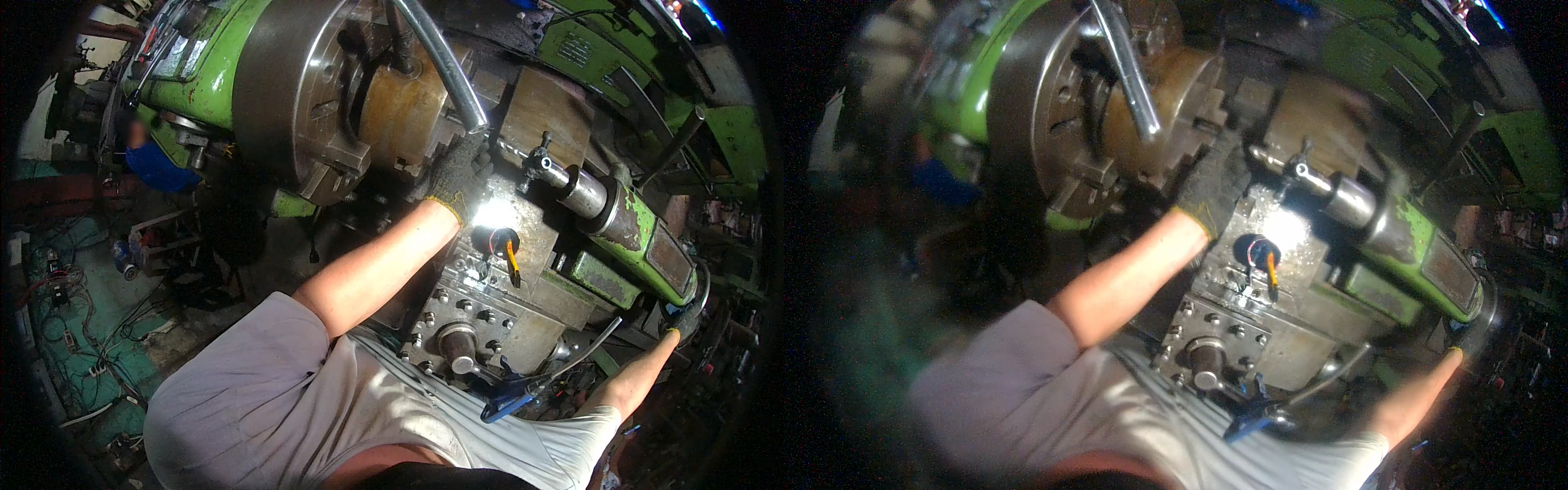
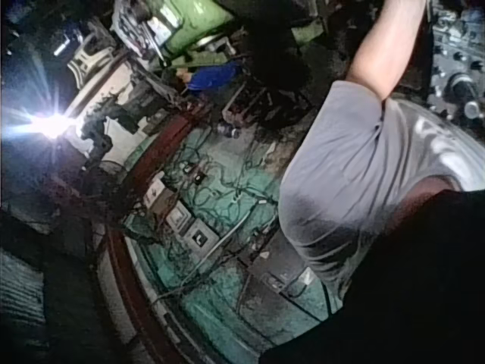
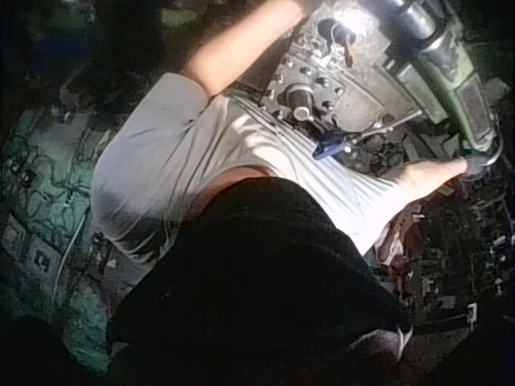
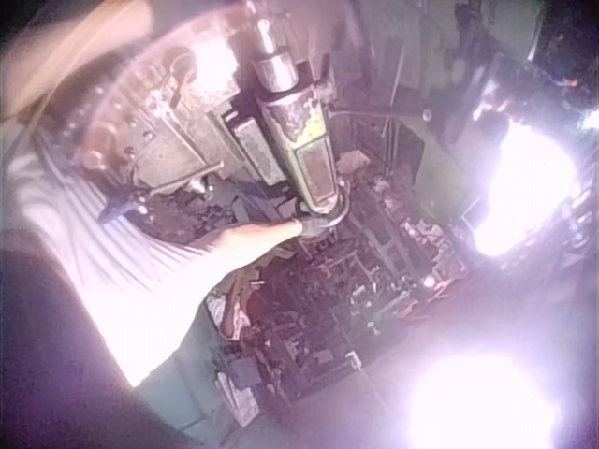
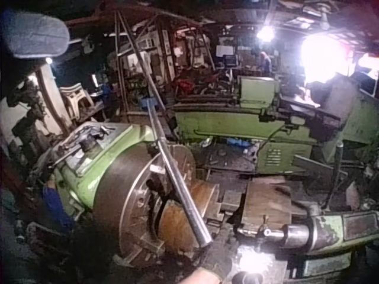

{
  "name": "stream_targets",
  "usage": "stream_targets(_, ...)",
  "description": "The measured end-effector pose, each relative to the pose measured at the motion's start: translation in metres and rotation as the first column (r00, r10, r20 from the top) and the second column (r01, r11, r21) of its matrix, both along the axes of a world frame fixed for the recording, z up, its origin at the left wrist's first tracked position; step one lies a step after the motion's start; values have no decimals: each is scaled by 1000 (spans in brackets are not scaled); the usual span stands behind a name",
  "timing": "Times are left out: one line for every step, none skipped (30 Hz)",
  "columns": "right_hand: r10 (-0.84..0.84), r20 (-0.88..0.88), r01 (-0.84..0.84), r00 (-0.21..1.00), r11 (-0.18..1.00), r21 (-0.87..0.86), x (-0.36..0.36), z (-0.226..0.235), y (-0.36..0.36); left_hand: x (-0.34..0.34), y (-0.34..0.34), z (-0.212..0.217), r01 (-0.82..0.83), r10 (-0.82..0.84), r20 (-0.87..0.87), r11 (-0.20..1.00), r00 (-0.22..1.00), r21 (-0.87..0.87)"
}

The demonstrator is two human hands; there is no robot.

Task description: The person operates a green metal lathe in a workshop, using a wrench to tighten the chuck and adjusting the tool post. They manipulate the workpiece and machine controls to set up the equipment for machining.

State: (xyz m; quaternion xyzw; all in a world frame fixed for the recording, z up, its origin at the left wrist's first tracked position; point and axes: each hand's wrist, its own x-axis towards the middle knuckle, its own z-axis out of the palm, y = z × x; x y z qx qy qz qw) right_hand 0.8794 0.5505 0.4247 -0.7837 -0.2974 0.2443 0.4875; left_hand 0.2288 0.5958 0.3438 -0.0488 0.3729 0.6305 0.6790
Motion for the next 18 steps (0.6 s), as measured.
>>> stream_targets(-32, -78, 35, 996, 999, 30, -13, 5, 2, 0, 0, -1, 12, -12, 27, 1000, 1000, -5)
stream_targets(-68, -140, 76, 988, 996, 51, -25, 11, 1, -1, -1, -1, 32, -31, 58, 999, 998, -9)
stream_targets(-101, -188, 115, 977, 991, 64, -31, 14, 1, -2, -1, 0, 37, -36, 71, 999, 997, -11)
stream_targets(-129, -226, 148, 965, 987, 69, -43, 17, 2, -2, -1, 1, 42, -41, 83, 999, 996, -11)
stream_targets(-167, -259, 188, 951, 980, 61, -40, 16, 1, -3, -1, 3, 37, -36, 80, 999, 996, -11)
stream_targets(-204, -292, 229, 935, 972, 52, -38, 16, 0, -2, -1, 3, 15, -14, 74, 1000, 997, -13)
stream_targets(-198, -305, 225, 932, 973, 57, -35, 13, -1, -1, 0, 5, -5, 6, 68, 1000, 998, -12)
stream_targets(-190, -318, 220, 929, 973, 63, -32, 12, -1, 2, 2, 4, -43, 44, 59, 999, 997, -13)
stream_targets(-176, -306, 201, 936, 978, 52, -28, 12, 0, 3, 3, 3, -81, 82, 51, 997, 995, -13)
stream_targets(-162, -294, 181, 942, 983, 41, -25, 13, 1, 3, 2, 1, -65, 65, 9, 998, 998, 0)
stream_targets(-150, -283, 165, 947, 986, 28, -21, 14, 0, 2, -1, 3, -46, 47, -34, 999, 998, 11)
stream_targets(-138, -271, 148, 952, 989, 14, -17, 14, 0, 2, -2, 6, -52, 52, -44, 999, 998, 1)
stream_targets(-104, -253, 110, 962, 994, 11, -9, 10, -1, 3, -3, 8, -54, 54, -52, 998, 997, -9)
stream_targets(-44, -198, 45, 979, 999, 3, -2, 6, -3, 4, 0, 13, -86, 84, -32, 996, 996, -35)
stream_targets(24, -123, -24, 992, 1000, 3, 7, 2, -5, 5, 2, 15, -118, 117, -12, 991, 993, -61)
stream_targets(90, -34, -90, 995, 996, -9, 14, -2, -5, 4, 4, 17, -115, 115, -11, 992, 993, -55)
stream_targets(142, 74, -139, 987, 989, -41, 18, -6, -4, 3, 3, 17, -112, 111, -16, 992, 994, -55)
stream_targets(172, 204, -156, 964, 983, -93, 31, -9, -9, 5, 1, 17, -89, 89, -18, 994, 996, -56)
